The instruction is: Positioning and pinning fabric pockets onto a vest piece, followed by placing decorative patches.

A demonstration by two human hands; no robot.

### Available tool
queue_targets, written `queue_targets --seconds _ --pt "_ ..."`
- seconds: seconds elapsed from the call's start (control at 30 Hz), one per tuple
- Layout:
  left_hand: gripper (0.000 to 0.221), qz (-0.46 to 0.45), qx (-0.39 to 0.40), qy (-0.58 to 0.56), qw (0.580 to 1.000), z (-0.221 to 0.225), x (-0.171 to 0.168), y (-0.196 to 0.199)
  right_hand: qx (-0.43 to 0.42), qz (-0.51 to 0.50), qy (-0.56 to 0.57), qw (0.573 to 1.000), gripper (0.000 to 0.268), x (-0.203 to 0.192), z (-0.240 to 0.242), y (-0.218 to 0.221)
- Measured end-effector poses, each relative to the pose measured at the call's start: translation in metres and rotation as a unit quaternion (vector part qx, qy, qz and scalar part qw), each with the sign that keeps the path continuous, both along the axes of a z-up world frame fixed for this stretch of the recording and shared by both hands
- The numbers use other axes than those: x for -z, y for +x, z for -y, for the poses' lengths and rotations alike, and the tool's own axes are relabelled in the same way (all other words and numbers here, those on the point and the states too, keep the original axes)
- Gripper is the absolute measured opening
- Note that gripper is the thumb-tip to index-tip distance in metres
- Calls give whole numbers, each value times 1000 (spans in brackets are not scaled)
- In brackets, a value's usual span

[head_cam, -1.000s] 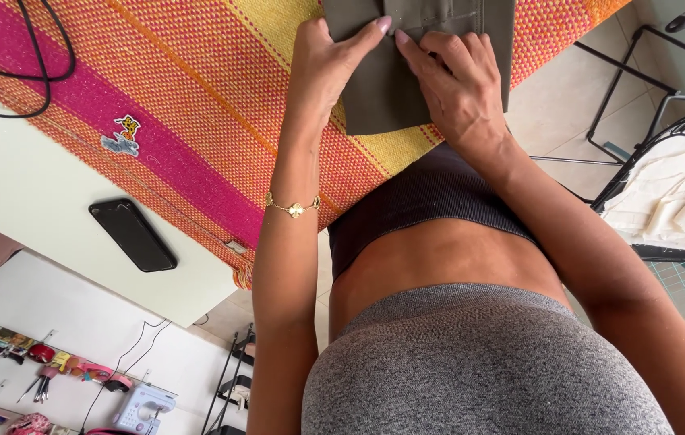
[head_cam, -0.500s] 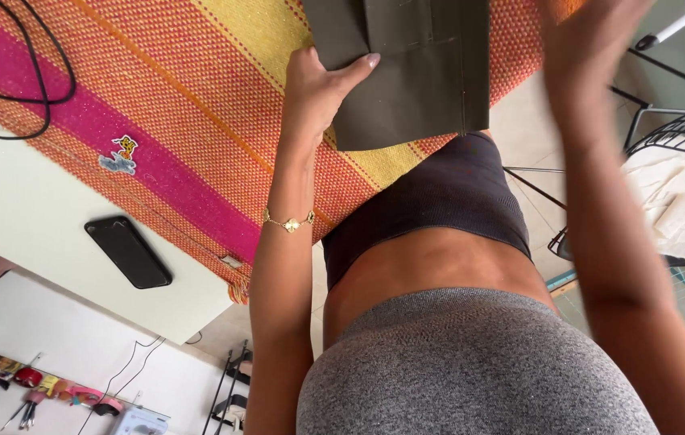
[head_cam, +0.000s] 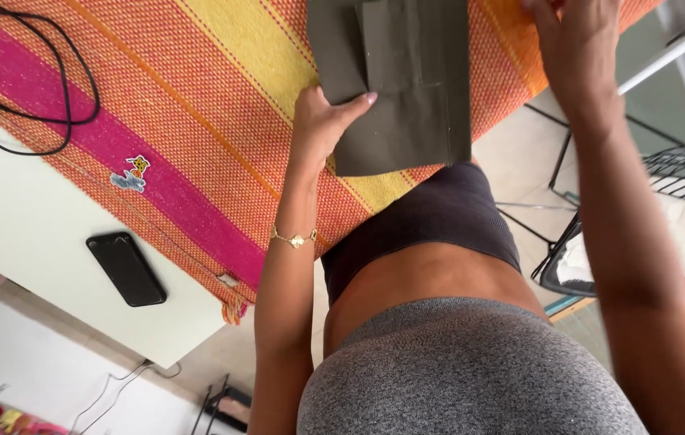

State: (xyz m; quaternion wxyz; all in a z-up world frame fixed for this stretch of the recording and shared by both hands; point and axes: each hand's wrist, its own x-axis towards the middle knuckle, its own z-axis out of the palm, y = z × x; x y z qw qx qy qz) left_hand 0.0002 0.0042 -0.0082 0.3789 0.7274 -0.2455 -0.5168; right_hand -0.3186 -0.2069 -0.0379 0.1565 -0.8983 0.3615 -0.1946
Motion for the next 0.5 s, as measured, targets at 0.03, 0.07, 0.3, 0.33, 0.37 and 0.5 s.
queue_targets --seconds 0.03,0.07,0.3,0.33,0.37,0.5 --pt "45 -18 -13 -3 1000 0 -1 -1 27 20 3 999 28 -13 -7 9" --pt "45 -17 -17 -6 1000 3 -4 -1 22 21 0 1000 28 -30 -18 27" --pt "48 -4 -50 11 999 9 -17 -6 -117 115 274 948 18 -58 -90 118" --pt "52 -10 -62 25 998 11 -22 -6 -156 110 258 947 16 -68 -93 130" --pt "52 -8 -63 24 998 11 -21 -7 -159 111 257 947 16 -65 -92 131" --pt "44 -21 -97 33 995 7 -22 -11 -155 106 233 954 8 -60 -95 131"
